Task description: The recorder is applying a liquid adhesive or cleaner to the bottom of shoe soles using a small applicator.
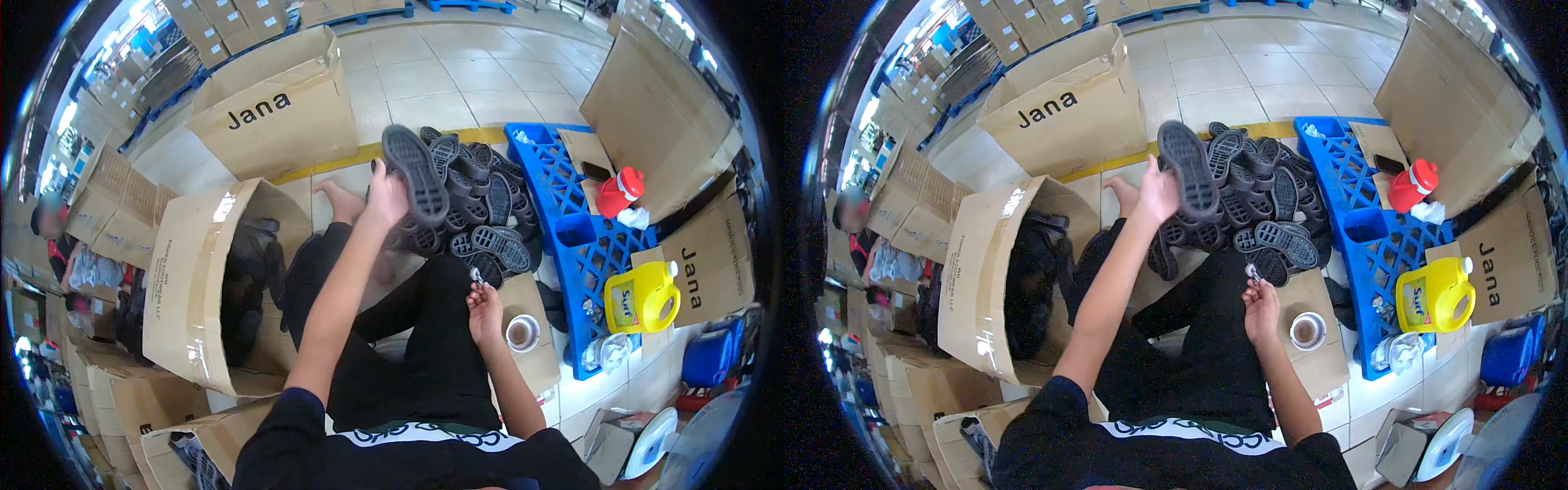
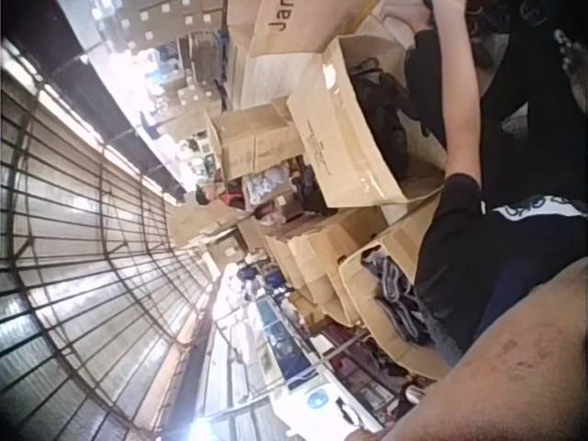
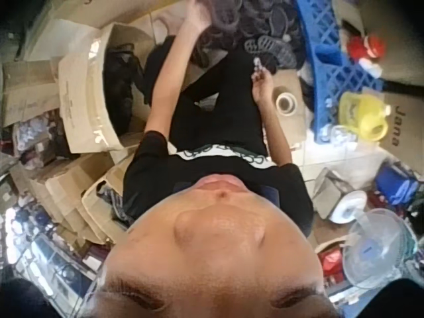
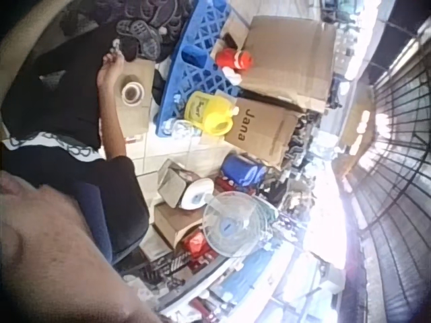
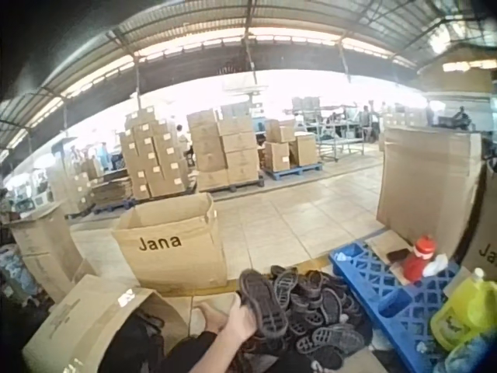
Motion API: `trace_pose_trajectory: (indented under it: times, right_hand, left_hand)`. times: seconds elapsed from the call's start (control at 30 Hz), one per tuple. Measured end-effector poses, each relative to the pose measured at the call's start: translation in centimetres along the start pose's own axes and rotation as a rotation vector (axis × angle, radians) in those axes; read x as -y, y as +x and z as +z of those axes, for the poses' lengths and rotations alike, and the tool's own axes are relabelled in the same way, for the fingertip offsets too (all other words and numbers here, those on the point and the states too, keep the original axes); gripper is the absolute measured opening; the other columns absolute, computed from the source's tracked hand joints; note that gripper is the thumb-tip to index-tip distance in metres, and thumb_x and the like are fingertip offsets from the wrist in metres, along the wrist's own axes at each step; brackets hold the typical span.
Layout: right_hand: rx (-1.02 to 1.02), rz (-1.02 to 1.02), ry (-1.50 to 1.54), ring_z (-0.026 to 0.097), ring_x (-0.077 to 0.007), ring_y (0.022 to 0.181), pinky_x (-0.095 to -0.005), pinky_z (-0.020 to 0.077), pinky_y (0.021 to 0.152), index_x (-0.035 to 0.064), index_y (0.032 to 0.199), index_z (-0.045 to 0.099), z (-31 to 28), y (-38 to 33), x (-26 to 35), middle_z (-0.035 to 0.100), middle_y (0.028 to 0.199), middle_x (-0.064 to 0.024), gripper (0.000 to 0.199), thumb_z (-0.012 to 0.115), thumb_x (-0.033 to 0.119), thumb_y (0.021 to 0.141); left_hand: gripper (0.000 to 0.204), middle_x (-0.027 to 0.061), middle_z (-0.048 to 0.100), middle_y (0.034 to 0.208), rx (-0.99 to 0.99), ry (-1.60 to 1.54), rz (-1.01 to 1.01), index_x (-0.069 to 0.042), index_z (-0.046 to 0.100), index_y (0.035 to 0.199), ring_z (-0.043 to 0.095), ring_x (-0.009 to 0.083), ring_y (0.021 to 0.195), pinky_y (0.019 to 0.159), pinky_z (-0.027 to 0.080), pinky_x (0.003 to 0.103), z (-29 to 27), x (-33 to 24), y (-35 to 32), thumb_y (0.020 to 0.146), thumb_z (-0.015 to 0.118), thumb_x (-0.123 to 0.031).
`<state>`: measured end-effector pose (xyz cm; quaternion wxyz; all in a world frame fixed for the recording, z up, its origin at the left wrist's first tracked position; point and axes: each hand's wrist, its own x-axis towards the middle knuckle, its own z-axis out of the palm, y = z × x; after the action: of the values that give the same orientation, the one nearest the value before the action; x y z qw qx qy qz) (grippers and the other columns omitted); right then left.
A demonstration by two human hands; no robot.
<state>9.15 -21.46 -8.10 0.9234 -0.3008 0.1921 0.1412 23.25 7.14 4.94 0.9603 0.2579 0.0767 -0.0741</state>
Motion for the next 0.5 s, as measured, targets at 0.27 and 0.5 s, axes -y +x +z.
trace_pose_trajectory:
  times: [0.27,0.5]
  right_hand:
    - [-0.049,-0.018,-0.050,0.059,-0.0135,0.077,-0.0277,0.0501,0.071,0.0062,0.098,0.059,0.8,-0.3,0.0,0.066,0.094,-0.0077,0.013,0.055,0.018,0.099]
    - [-0.012,0.036,-0.203,0.058,-0.0128,0.078,-0.0268,0.0497,0.075,0.0058,0.095,0.060,0.2,0.8,0.3,0.066,0.095,-0.0073,0.016,0.056,0.021,0.099]
  left_hand:
    - [0.083,0.0185,0.036,0.148,-0.591,0.582,0.135,-0.005,0.024,0.150,0.040,0.0337,0.133,0.110,0.029,0.054,-17.2,-0.4,-1.8,0.092,0.051,-0.059]
    - [0.044,0.0067,0.060,0.106,-0.977,0.116,0.403,-0.013,0.053,0.128,0.060,0.0215,0.084,0.071,0.050,0.034,-32.8,-7.9,-21.0,0.087,0.065,-0.023]
